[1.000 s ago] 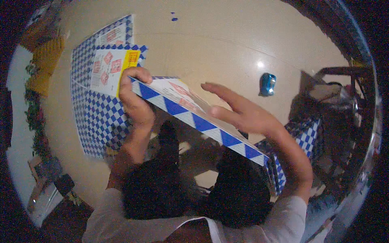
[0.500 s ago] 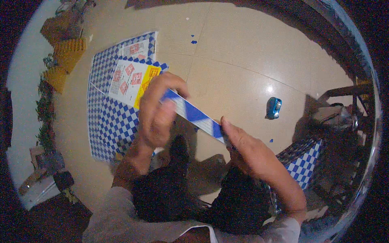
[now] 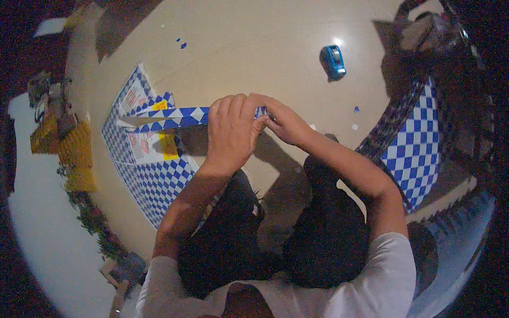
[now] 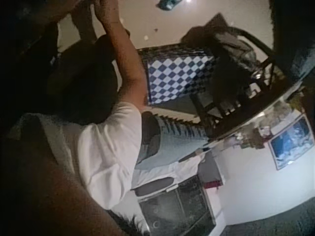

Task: The person sits on the floor and assembles a small paper box by folding the edges and securing them with adhesive tape. They then pick up a larger flat sheet of patterned paper and begin folding it into a box shape.

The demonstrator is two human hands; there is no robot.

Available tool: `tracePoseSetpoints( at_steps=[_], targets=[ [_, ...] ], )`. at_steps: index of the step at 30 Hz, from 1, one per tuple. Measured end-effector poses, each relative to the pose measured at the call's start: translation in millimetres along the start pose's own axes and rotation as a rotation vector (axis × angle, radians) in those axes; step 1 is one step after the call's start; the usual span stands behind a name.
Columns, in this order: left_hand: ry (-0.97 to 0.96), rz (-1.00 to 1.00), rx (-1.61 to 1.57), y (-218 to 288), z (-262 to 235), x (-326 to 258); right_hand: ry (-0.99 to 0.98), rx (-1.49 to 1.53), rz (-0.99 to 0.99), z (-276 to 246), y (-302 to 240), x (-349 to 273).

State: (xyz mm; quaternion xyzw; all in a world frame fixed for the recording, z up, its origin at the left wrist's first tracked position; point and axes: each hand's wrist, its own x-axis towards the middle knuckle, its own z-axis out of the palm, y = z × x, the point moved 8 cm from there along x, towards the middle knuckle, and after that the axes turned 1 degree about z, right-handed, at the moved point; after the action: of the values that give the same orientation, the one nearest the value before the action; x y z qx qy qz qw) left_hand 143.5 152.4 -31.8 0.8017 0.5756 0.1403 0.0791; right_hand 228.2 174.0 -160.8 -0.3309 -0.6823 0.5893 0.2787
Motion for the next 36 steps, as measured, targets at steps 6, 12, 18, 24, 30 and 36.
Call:
tracePoseSetpoints(
  at_steps=[6, 12, 18, 24, 30, 36],
  targets=[
    [-0.082, 0.057, -0.094, 8, 14, 4, 0.069, -0.022, -0.020, -5, 17, -14],
    [-0.034, 0.099, -0.061, 7, 3, 1, 0.034, 0.012, -0.076, -7, 9, -12],
    [-0.036, 0.089, -0.081, 3, -3, -2, 0.036, -0.124, -0.163, -17, -9, -14],
    [-0.094, 0.039, -0.178, -1, 3, -2, 0.102, 0.302, -0.026, -39, -26, -18],
    [-0.083, 0.060, -0.241, -1, 5, -3, 0.133, 0.336, 0.047, -36, -34, -13],
    [-0.041, -0.023, -0.281, -9, 4, -10, 0.137, 0.421, 0.156, -22, -37, -15]
  ],
)
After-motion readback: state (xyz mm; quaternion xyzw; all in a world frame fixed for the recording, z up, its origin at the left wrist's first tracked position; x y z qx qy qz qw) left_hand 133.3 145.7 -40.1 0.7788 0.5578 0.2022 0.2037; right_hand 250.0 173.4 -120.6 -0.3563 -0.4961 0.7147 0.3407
